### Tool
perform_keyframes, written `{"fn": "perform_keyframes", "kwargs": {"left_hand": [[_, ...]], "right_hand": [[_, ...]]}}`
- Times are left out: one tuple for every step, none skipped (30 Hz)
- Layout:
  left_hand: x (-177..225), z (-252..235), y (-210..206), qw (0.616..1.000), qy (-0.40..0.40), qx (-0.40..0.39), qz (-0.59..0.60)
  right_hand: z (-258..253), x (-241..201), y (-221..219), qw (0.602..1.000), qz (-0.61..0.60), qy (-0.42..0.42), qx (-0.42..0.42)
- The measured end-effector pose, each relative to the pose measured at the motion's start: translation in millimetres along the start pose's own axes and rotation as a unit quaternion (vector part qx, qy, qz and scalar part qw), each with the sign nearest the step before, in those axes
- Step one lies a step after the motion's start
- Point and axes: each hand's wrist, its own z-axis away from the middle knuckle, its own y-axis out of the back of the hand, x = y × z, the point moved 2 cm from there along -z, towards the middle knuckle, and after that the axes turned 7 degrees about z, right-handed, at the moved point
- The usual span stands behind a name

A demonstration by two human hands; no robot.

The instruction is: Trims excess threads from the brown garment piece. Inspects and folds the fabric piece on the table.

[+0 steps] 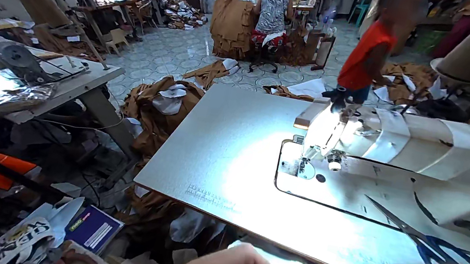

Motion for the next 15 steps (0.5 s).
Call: {"fn": "perform_keyframes", "kwargs": {"left_hand": [[-13.6, 0.8, 3.7, 0.995, 0.068, 0.031, 0.065], [-29.0, 1.5, 5.5, 0.979, 0.137, 0.07, 0.131], [-43.4, 2.3, 5.0, 0.957, 0.189, 0.113, 0.19], [-54.3, 2.0, 5.0, 0.936, 0.222, 0.147, 0.231], [-60.9, 1.5, 6.1, 0.92, 0.239, 0.17, 0.258], [-64.1, 2.9, 5.8, 0.91, 0.248, 0.183, 0.277], [-65.7, 4.9, 4.8, 0.904, 0.251, 0.188, 0.29], [-65.7, 5.5, 4.3, 0.902, 0.249, 0.186, 0.299], [-64.8, 4.3, 3.8, 0.902, 0.246, 0.182, 0.305], [-63.6, 2.0, 3.3, 0.903, 0.242, 0.176, 0.308], [-62.1, -0.2, 2.8, 0.905, 0.238, 0.172, 0.307], [-60.9, -1.7, 2.3, 0.908, 0.232, 0.17, 0.305], [-59.2, -2.6, 1.7, 0.911, 0.228, 0.169, 0.3], [-56.8, -3.4, 1.1, 0.912, 0.229, 0.169, 0.294], [-54.9, -3.8, 0.6, 0.914, 0.229, 0.168, 0.29]], "right_hand": [[-16.2, 23.7, -21.6, 0.993, 0.106, -0.042, -0.023], [-27.6, 47.6, -46.0, 0.977, 0.179, -0.097, -0.058], [-33.3, 64.3, -65.3, 0.956, 0.222, -0.156, -0.11], [-36.1, 70.4, -78.7, 0.935, 0.256, -0.195, -0.151], [-36.7, 68.7, -86.9, 0.927, 0.271, -0.202, -0.166], [-32.6, 60.9, -92.8, 0.934, 0.273, -0.175, -0.152], [-26.1, 49.5, -97.9, 0.946, 0.267, -0.131, -0.13], [-20.5, 35.9, -102.2, 0.957, 0.248, -0.085, -0.121], [-15.8, 22.5, -106.2, 0.965, 0.222, -0.041, -0.13], [-11.7, 10.9, -110.9, 0.97, 0.192, 0.001, -0.151], [-7.7, 2.9, -117.0, 0.968, 0.173, 0.039, -0.177], [-3.6, -1.2, -124.1, 0.964, 0.167, 0.074, -0.194], [0.0, -1.6, -131.4, 0.958, 0.18, 0.108, -0.196], [2.8, -0.1, -137.2, 0.952, 0.2, 0.133, -0.189], [4.7, 2.0, -140.7, 0.946, 0.222, 0.148, -0.182]]}}
